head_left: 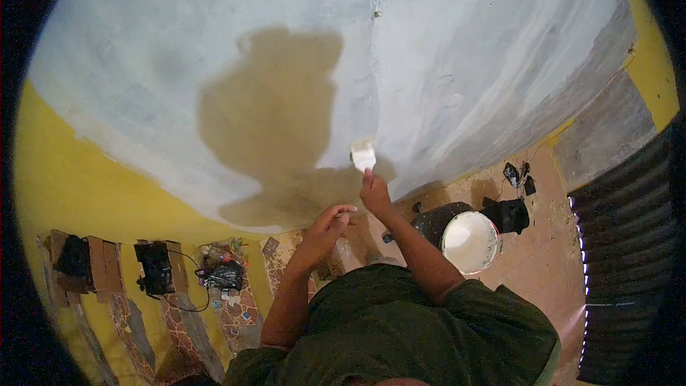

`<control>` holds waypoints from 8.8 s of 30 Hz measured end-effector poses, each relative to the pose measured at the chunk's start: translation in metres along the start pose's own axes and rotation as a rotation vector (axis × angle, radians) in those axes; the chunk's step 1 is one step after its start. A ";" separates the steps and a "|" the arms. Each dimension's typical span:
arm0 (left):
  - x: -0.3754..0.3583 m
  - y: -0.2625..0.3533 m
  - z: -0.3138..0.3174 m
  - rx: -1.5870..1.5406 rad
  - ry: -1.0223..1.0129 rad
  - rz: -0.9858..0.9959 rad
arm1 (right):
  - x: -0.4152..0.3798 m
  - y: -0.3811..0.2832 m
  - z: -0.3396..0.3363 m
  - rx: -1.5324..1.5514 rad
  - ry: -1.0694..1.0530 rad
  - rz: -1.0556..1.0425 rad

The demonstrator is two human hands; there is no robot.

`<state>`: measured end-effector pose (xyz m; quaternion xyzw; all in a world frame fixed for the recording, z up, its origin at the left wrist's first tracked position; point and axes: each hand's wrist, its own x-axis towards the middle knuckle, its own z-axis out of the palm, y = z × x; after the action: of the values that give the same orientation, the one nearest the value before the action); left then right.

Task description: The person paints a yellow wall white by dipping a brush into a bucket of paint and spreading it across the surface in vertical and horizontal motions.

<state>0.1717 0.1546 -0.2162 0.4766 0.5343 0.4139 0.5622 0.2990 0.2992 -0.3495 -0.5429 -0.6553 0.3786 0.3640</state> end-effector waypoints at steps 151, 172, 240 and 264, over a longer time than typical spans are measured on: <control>-0.170 -0.047 -0.117 -0.227 0.181 0.196 | -0.089 -0.102 0.167 0.524 -0.746 0.460; -0.198 -0.054 -0.125 -0.121 0.350 0.232 | -0.069 -0.231 0.191 0.083 -0.013 -0.459; -0.143 -0.064 -0.100 0.100 0.020 0.080 | -0.065 -0.188 -0.017 0.863 -0.528 0.316; -0.144 -0.068 -0.085 -0.028 -0.019 -0.060 | -0.047 -0.005 0.141 0.752 -0.615 0.834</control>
<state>0.0720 0.0082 -0.2512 0.4564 0.5373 0.3996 0.5859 0.1786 0.2376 -0.4114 -0.4541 -0.2858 0.8310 0.1468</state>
